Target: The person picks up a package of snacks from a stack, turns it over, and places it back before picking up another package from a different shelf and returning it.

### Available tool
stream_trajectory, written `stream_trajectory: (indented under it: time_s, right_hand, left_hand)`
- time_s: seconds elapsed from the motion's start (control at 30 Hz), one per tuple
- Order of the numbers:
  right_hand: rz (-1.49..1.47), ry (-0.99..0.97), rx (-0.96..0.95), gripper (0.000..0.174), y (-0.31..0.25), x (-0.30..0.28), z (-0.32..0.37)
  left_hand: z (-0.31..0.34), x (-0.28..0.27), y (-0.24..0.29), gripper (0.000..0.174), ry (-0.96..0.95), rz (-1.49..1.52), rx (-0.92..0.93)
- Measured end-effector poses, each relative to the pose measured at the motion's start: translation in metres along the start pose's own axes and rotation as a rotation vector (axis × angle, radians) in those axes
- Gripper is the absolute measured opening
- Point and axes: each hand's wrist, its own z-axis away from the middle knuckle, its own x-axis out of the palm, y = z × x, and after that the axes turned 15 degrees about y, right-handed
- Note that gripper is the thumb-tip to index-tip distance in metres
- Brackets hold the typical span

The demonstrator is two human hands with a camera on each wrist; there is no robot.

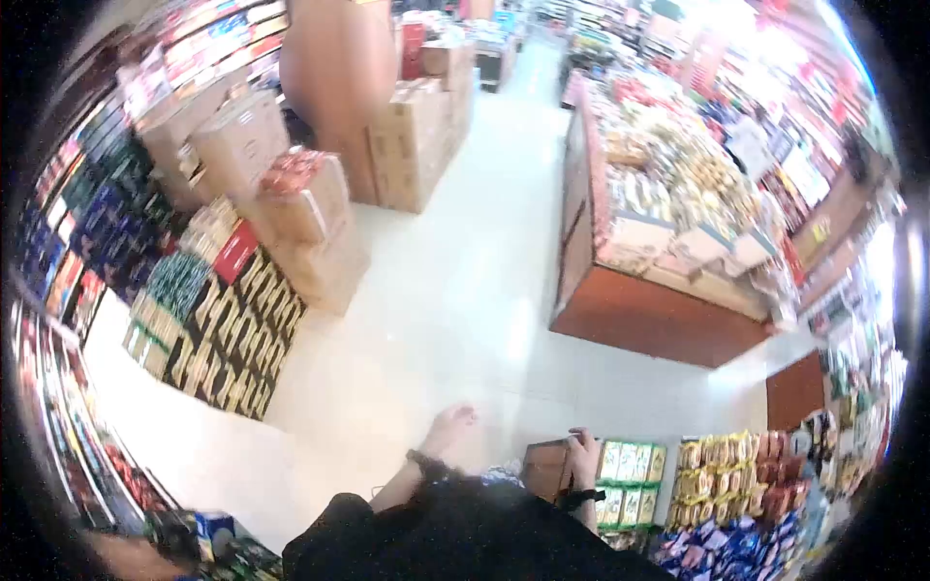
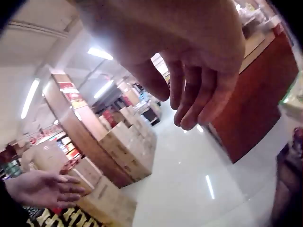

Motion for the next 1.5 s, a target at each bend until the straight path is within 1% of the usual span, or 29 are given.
stream_trajectory:
  time_s: [0.03, 0.07, 0.1, 0.17, 0.2, 0.23, 0.3, 0.4, 0.5, 0.53, 0.57, 0.63, 0.67, 0.73, 0.77, 0.83, 0.9, 0.93, 0.97, 1.0, 1.03, 1.07, 1.1, 1.13, 1.17, 1.23, 1.27, 1.37, 1.5]
  right_hand:
    - [-0.097, -0.188, 0.178, 0.022, -0.027, 0.020, 0.005]
    - [-0.286, -0.291, 0.296, 0.022, -0.065, 0.042, 0.014]
    - [-0.282, -0.359, 0.294, 0.021, -0.096, 0.063, 0.025]
    - [-0.289, -0.490, 0.283, 0.021, -0.147, 0.110, 0.047]
    - [-0.240, -0.561, 0.212, 0.021, -0.163, 0.135, 0.058]
    - [-0.244, -0.604, 0.209, 0.022, -0.171, 0.161, 0.073]
    - [-0.310, -0.793, 0.197, 0.023, -0.184, 0.213, 0.096]
    - [-0.264, -1.000, 0.136, 0.023, -0.243, 0.259, 0.143]
    - [-0.217, -1.212, 0.051, 0.023, -0.266, 0.316, 0.178]
    - [-0.201, -1.281, 0.005, 0.022, -0.274, 0.334, 0.189]
    - [-0.191, -1.330, 0.003, 0.022, -0.280, 0.349, 0.195]
    - [-0.175, -1.424, -0.004, 0.021, -0.303, 0.380, 0.212]
    - [-0.168, -1.459, -0.071, 0.021, -0.315, 0.394, 0.216]
    - [-0.163, -1.496, -0.111, 0.021, -0.329, 0.430, 0.229]
    - [-0.164, -1.514, -0.128, 0.020, -0.335, 0.450, 0.236]
    - [-0.221, -1.549, -0.134, 0.019, -0.344, 0.496, 0.250]
    - [-0.229, -1.580, -0.141, 0.019, -0.353, 0.530, 0.259]
    - [-0.219, -1.598, -0.156, 0.019, -0.369, 0.549, 0.266]
    - [-0.210, -1.615, -0.171, 0.019, -0.386, 0.568, 0.273]
    - [-0.229, -1.631, -0.109, 0.019, -0.402, 0.581, 0.279]
    - [-0.254, -1.637, -0.138, 0.019, -0.414, 0.600, 0.285]
    - [-0.282, -1.640, -0.164, 0.019, -0.425, 0.618, 0.292]
    - [-0.312, -1.644, -0.194, 0.019, -0.439, 0.637, 0.300]
    - [-0.266, -1.665, -0.189, 0.019, -0.452, 0.657, 0.307]
    - [-0.295, -1.686, -0.189, 0.019, -0.464, 0.675, 0.314]
    - [-0.346, -1.729, -0.177, 0.019, -0.488, 0.705, 0.329]
    - [-0.300, -1.720, -0.166, 0.018, -0.495, 0.722, 0.340]
    - [-0.356, -1.732, -0.235, 0.016, -0.529, 0.749, 0.358]
    - [-0.355, -1.786, -0.244, 0.015, -0.552, 0.779, 0.382]
  left_hand:
    - [0.007, -0.031, 0.001, 0.030, 0.079, -0.047, 0.022]
    - [0.017, -0.063, 0.004, 0.027, 0.156, -0.103, 0.036]
    - [0.028, -0.092, 0.006, 0.026, 0.233, -0.165, 0.042]
    - [0.047, -0.141, -0.001, 0.025, 0.352, -0.165, 0.115]
    - [0.054, -0.166, -0.005, 0.024, 0.416, -0.170, 0.155]
    - [0.062, -0.188, -0.010, 0.024, 0.450, -0.121, 0.181]
    - [0.081, -0.229, -0.021, 0.024, 0.511, -0.034, 0.226]
    - [0.103, -0.271, -0.040, 0.023, 0.639, 0.137, 0.223]
    - [0.151, -0.296, 0.026, 0.021, 0.809, 0.023, -0.103]
    - [0.151, -0.307, 0.002, 0.020, 0.880, 0.118, 0.121]
    - [0.149, -0.315, -0.022, 0.021, 0.906, 0.069, 0.061]
    - [0.160, -0.334, -0.006, 0.021, 0.952, -0.027, -0.056]
    - [0.159, -0.344, -0.014, 0.021, 0.983, 0.000, -0.003]
    - [0.157, -0.367, -0.033, 0.022, 1.046, 0.037, 0.105]
    - [0.152, -0.382, -0.036, 0.022, 1.063, 0.039, 0.091]
    - [0.145, -0.406, -0.027, 0.022, 1.087, 0.045, 0.055]
    - [0.138, -0.434, -0.008, 0.022, 1.112, -0.053, -0.011]
    - [0.131, -0.450, 0.003, 0.022, 1.122, -0.099, -0.040]
    - [0.123, -0.464, 0.015, 0.023, 1.130, -0.075, -0.046]
    - [0.118, -0.477, 0.023, 0.023, 1.136, -0.052, -0.055]
    - [0.115, -0.494, 0.045, 0.023, 1.142, -0.036, -0.062]
    - [0.113, -0.509, 0.066, 0.024, 1.120, -0.113, -0.159]
    - [0.106, -0.526, 0.071, 0.024, 1.119, -0.098, -0.113]
    - [0.098, -0.543, 0.075, 0.025, 1.119, -0.083, -0.066]
    - [0.093, -0.558, 0.076, 0.025, 1.118, -0.068, -0.023]
    - [0.084, -0.587, 0.093, 0.031, 1.164, -0.052, -0.053]
    - [0.083, -0.597, 0.100, 0.034, 1.185, -0.040, -0.068]
    - [0.071, -0.627, 0.101, 0.029, 1.226, -0.048, -0.054]
    - [0.061, -0.659, 0.107, 0.029, 1.251, 0.103, -0.064]
